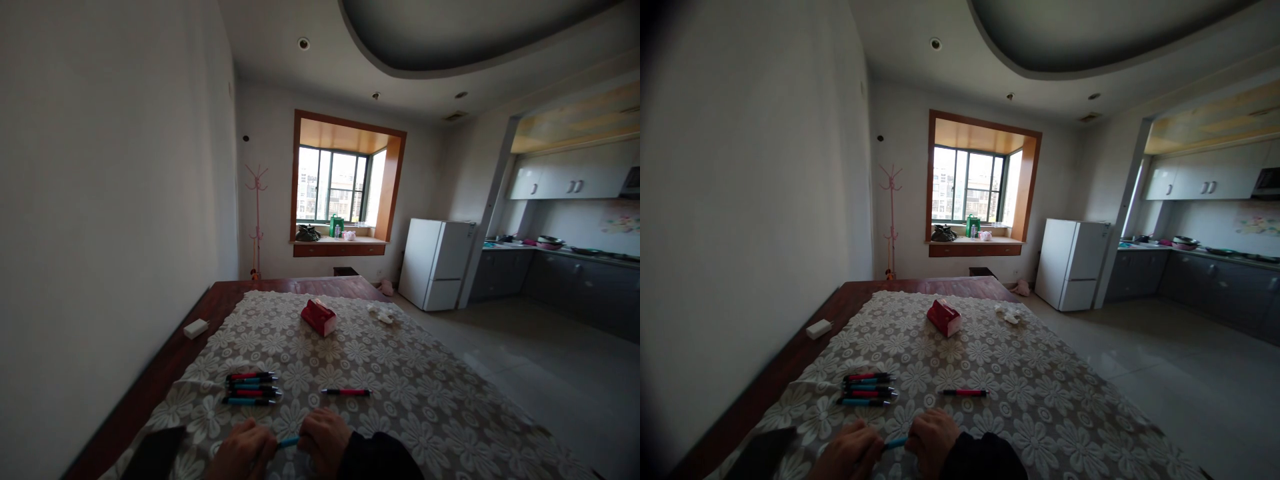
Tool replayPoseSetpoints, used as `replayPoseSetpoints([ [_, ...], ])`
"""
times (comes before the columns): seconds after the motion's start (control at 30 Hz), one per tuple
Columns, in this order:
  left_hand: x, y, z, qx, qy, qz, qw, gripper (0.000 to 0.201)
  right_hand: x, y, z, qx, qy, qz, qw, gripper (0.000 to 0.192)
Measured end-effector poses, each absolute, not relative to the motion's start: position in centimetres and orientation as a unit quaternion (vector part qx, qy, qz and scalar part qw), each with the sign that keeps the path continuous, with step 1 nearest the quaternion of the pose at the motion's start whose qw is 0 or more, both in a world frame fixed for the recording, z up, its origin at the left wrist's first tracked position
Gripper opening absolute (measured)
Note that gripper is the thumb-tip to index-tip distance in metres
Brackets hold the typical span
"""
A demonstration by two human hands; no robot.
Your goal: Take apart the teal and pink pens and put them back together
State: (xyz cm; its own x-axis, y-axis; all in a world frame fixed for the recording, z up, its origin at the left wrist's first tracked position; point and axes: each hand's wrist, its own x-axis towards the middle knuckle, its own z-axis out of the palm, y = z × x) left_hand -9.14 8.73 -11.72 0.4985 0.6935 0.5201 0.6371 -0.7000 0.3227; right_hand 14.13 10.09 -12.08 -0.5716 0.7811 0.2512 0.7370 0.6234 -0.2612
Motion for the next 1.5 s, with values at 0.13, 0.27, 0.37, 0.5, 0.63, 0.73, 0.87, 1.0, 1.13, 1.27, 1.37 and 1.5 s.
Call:
replayPoseSetpoints([
  [0.13,-9.2,8.8,-11.7,0.858,0.387,0.333,0.049,0.015,14.1,10.0,-12.0,-0.430,-0.883,0.069,0.176,0.004],
  [0.27,-9.2,8.8,-11.3,0.878,0.363,0.309,0.047,0.007,14.2,10.1,-12.1,-0.433,-0.882,0.066,0.176,0.006],
  [0.37,-9.2,8.7,-10.8,0.877,0.369,0.305,0.042,0.009,14.2,10.1,-12.1,-0.427,-0.883,0.071,0.181,0.009],
  [0.5,-9.1,8.5,-10.7,0.868,0.370,0.329,0.039,0.014,14.3,9.8,-11.6,-0.413,-0.885,0.067,0.203,0.016],
  [0.63,-9.1,8.5,-10.9,0.871,0.366,0.323,0.059,0.019,14.4,9.4,-10.9,-0.416,-0.878,0.065,0.226,0.016],
  [0.73,-9.0,8.5,-11.1,0.870,0.368,0.320,0.074,0.020,14.5,9.3,-10.7,-0.397,-0.889,0.065,0.217,0.025],
  [0.87,-9.0,8.6,-11.8,0.854,0.381,0.346,0.073,0.023,14.6,9.4,-10.8,-0.400,-0.890,0.057,0.211,0.027],
  [1.0,-9.2,8.5,-11.6,0.859,0.390,0.325,0.063,0.027,14.5,9.1,-10.3,-0.417,-0.882,0.055,0.213,0.021],
  [1.13,-9.4,8.5,-10.7,0.874,0.401,0.268,0.064,0.032,14.7,9.0,-9.5,-0.450,-0.870,0.058,0.191,0.012],
  [1.27,-9.4,8.3,-10.4,0.850,0.448,0.269,0.074,0.028,15.3,9.4,-9.5,-0.467,-0.859,0.070,0.198,0.014],
  [1.37,-9.3,8.1,-10.3,0.825,0.484,0.276,0.095,0.021,15.6,9.6,-9.8,-0.483,-0.845,0.065,0.223,0.017],
  [1.5,-9.4,8.0,-10.2,0.822,0.491,0.264,0.119,0.016,15.6,9.5,-9.7,-0.482,-0.837,0.059,0.254,0.016],
])
